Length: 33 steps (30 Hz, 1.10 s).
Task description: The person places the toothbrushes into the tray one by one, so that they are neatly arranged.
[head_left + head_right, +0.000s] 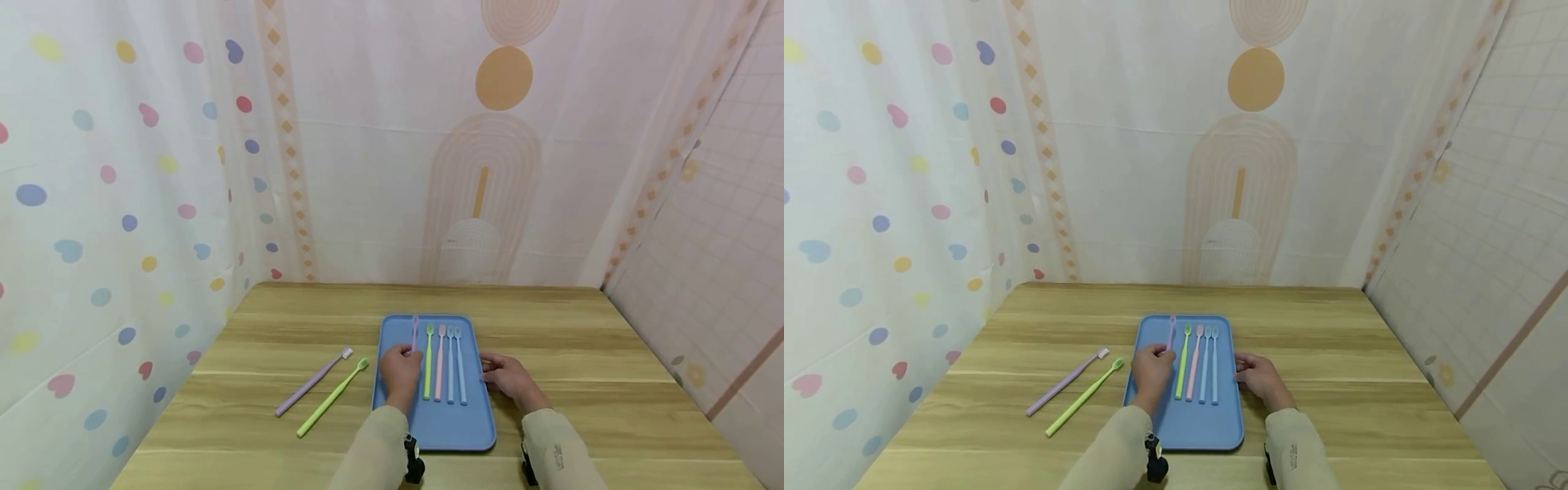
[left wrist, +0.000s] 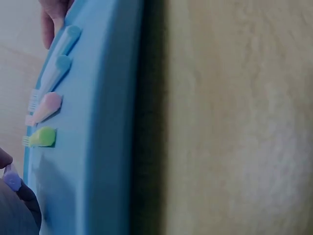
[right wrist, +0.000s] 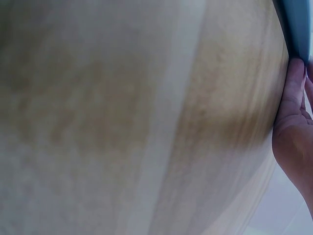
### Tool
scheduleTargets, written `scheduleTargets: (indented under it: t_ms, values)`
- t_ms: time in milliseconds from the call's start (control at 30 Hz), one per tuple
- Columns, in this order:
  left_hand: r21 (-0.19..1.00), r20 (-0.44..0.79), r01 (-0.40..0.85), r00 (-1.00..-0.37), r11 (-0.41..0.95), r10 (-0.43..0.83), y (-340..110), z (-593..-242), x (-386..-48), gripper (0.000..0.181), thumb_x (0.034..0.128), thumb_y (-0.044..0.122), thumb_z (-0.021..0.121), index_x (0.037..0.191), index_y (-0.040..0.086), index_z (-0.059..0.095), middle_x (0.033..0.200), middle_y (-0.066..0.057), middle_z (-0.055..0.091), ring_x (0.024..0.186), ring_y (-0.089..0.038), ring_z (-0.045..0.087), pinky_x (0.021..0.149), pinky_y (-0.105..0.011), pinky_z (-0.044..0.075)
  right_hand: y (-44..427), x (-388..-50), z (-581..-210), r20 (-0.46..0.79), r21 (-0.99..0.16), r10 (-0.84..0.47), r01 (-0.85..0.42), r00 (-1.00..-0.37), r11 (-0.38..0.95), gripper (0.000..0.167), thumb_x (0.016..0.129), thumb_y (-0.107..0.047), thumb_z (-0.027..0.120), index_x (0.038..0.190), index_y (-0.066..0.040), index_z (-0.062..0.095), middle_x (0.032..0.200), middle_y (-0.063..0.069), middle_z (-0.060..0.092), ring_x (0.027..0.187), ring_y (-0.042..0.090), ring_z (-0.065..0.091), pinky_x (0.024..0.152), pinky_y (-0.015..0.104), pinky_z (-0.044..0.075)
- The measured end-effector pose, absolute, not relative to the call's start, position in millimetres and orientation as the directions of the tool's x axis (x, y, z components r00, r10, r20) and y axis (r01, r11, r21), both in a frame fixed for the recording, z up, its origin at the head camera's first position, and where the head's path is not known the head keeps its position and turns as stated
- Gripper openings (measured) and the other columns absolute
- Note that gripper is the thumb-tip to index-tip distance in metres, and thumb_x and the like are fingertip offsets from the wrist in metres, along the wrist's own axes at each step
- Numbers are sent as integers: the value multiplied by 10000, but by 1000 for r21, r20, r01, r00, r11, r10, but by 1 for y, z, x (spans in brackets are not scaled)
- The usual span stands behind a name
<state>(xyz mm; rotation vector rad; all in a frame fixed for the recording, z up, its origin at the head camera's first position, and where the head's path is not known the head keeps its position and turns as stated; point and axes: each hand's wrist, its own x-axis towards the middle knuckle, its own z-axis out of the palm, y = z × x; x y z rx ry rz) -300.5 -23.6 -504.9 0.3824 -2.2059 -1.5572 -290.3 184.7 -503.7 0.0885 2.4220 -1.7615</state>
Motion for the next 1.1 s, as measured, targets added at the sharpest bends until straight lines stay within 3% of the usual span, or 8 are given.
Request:
scheduleTargets:
  t_ms: [267,900,1100]
  values:
    - [921,185,-8,-871,390,-455,-22,-507,-298,132,770,-3,751,898,-38,748,792,-119,693,721,-239,634,640,-404,537,184,-291,-502,-157,-939,-29,140,-987,314,483,862,121,593,1342,107,541,1059,185,629,914,225,618,799,376,554]
    - [873,111,-83,-926,481,-361,-22,-507,-300,45,794,-22,666,757,-16,689,695,-86,621,603,-194,558,524,-336,476,184,-292,-503,-171,-935,-15,157,-985,318,486,869,120,594,1351,94,541,1076,190,626,922,227,623,810,385,553]
    - [872,136,-43,-935,488,-326,-24,-506,-301,100,789,-28,678,875,-43,727,815,-138,684,697,-230,621,593,-381,528,184,-291,-503,-163,-938,-20,149,-986,314,489,861,123,591,1346,106,537,1072,204,626,924,239,624,804,386,555]
